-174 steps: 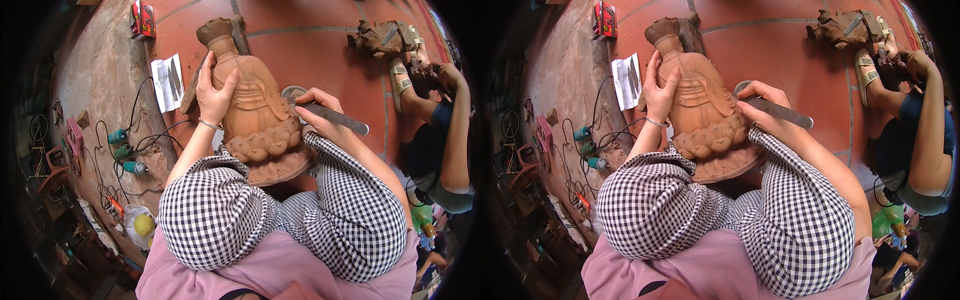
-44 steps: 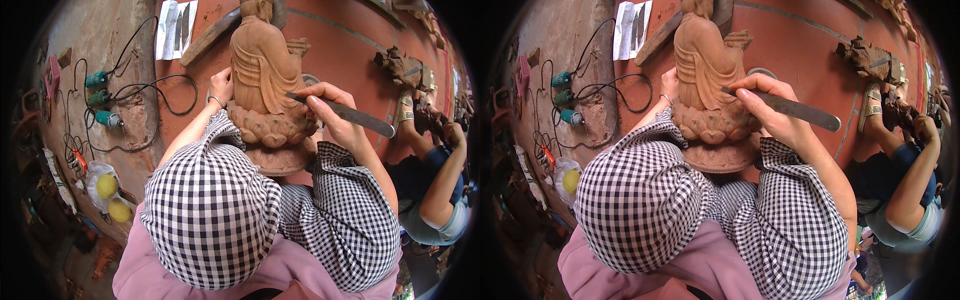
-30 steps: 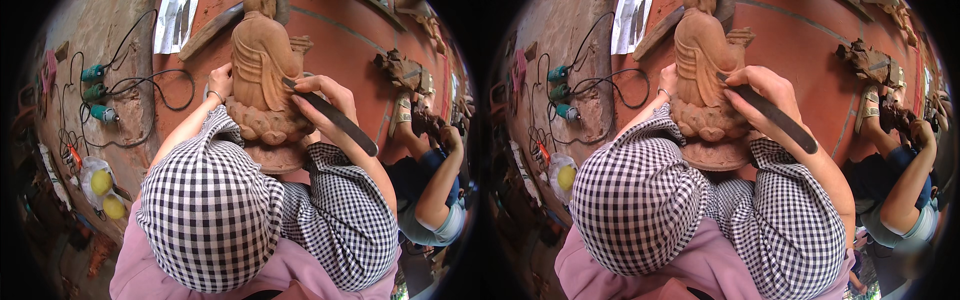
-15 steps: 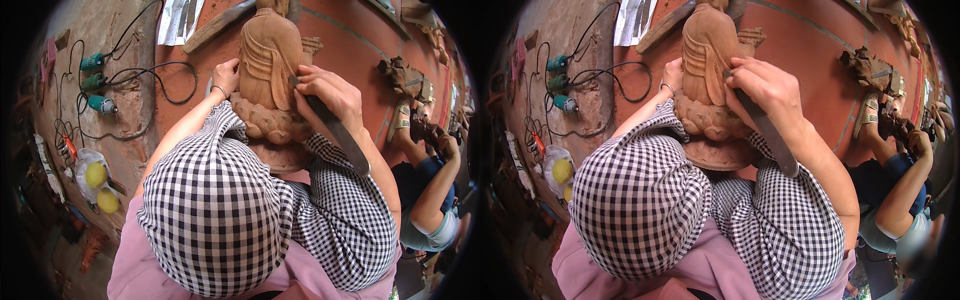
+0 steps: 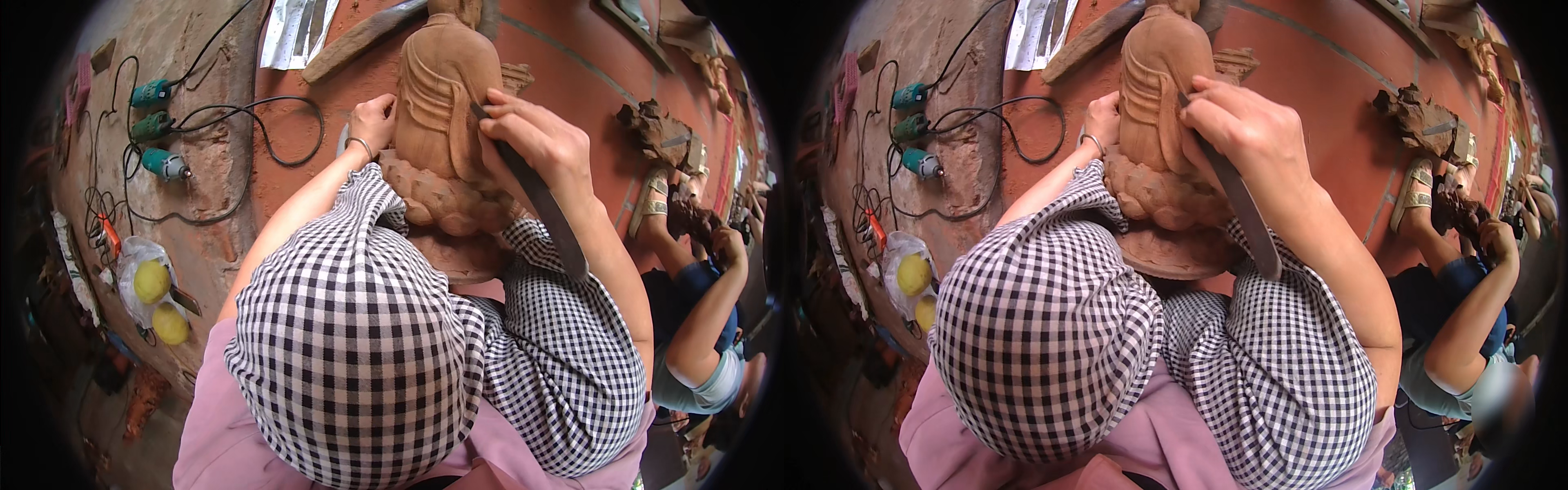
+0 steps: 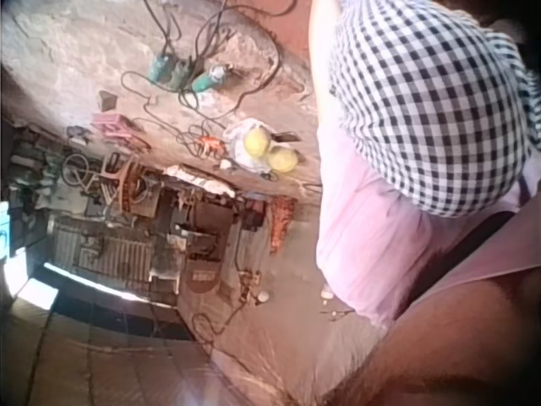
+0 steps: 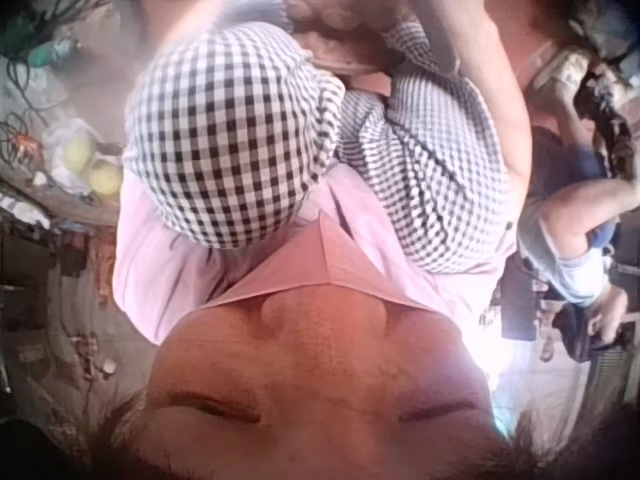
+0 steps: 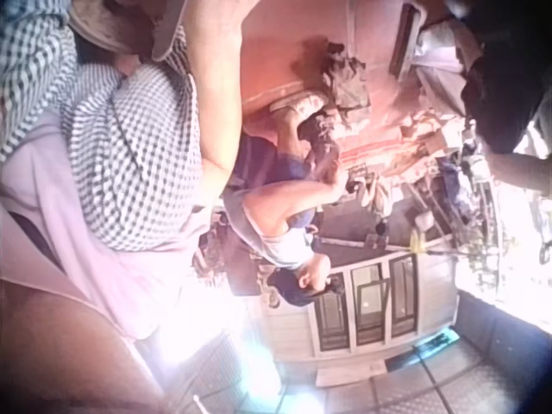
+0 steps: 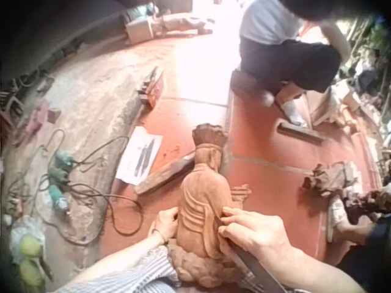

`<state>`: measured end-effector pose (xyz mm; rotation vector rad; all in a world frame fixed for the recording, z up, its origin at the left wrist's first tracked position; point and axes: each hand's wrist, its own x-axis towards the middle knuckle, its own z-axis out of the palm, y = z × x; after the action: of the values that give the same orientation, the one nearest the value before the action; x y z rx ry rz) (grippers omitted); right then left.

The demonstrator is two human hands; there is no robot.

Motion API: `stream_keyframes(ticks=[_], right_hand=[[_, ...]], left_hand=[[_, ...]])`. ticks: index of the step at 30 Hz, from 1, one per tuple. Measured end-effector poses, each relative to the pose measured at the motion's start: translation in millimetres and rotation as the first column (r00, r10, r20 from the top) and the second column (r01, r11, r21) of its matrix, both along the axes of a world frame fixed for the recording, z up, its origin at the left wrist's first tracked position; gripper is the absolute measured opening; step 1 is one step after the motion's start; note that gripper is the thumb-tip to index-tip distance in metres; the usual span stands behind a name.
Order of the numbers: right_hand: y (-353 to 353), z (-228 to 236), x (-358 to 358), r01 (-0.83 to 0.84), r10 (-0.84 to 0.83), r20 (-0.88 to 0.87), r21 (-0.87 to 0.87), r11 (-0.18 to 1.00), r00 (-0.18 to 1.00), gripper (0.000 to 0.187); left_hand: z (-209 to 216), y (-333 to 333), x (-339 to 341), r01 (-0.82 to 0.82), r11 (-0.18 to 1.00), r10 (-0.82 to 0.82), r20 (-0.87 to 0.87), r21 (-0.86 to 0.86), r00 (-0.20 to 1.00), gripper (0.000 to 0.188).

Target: The person carves a clay sculpture of a seated figure using a metal tool and sandpaper. They refine the folds of the garment and smooth the surface while seated on the floor in a workshop.

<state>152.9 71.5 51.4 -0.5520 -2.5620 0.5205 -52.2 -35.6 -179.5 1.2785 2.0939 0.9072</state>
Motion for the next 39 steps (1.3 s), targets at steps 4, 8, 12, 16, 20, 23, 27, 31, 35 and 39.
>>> stream_keyframes(ticks=[4, 8, 12, 16, 20, 23, 27, 31, 35, 39], right_hand=[[-1.6, 8.2, -0.3, -0.008, 0.009, 0.045, -0.019, 1.0, 0.999, 0.016], [5.2, 0.3, -7.0, -0.006, 0.006, 0.001, 0.035, 0.999, 1.0, 0.016], [-5.6, 8.4, 6.8, -0.014, 0.016, 0.074, -0.026, 1.0, 0.997, 0.016], [2.4, 4.8, -2.2, -0.024, 0.022, 0.05, 0.042, 0.999, 0.999, 0.017], [-2.3, 2.6, 4.1, -0.047, 0.042, 0.076, 0.069, 0.996, 0.996, 0.017], [-5.7, 6.9, 6.0, -0.07, 0.064, 0.086, 0.068, 0.995, 0.994, 0.017], [-0.1, 2.0, 1.5, -0.076, 0.072, 0.059, 0.083, 0.994, 0.996, 0.017], [-9.3, 3.8, 9.0, -0.058, 0.054, 0.083, 0.047, 0.997, 0.995, 0.018], [-0.9, 3.4, -1.2, -0.03, 0.027, 0.027, 0.11, 0.993, 0.999, 0.018], [-5.2, 1.5, 3.5, -0.017, 0.015, 0.037, 0.05, 0.999, 0.999, 0.019]], left_hand=[[5.1, -0.5, 0.7, 0.005, 1.0, -0.005, -0.03, 0.002, 1.0, 0.018], [9.5, 0.9, 0.8, 0.01, 0.999, -0.01, 0.004, -0.03, 1.0, 0.019], [-3.1, 0.0, -1.6, 0.01, 1.0, -0.01, -0.014, 0.029, 1.0, 0.018], [9.3, 0.4, -0.4, 0.022, 0.998, -0.023, -0.018, -0.066, 1.0, 0.018], [3.6, 0.5, 0.6, -0.004, 0.999, 0.004, -0.007, 0.039, 1.0, 0.017], [2.7, 0.6, 1.2, 0.0, 1.0, 0.0, 0.0, 0.029, 1.0, 0.016], [5.1, 1.8, 2.0, 0.006, 1.0, -0.006, -0.008, -0.012, 1.0, 0.017], [3.1, 0.2, 1.4, -0.013, 0.999, 0.013, 0.015, 0.029, 1.0, 0.016], [9.2, 2.0, 2.5, -0.009, 1.0, 0.009, 0.004, -0.003, 1.0, 0.017], [6.3, 0.7, 1.2, -0.009, 1.0, 0.01, 0.023, -0.021, 1.0, 0.02]])
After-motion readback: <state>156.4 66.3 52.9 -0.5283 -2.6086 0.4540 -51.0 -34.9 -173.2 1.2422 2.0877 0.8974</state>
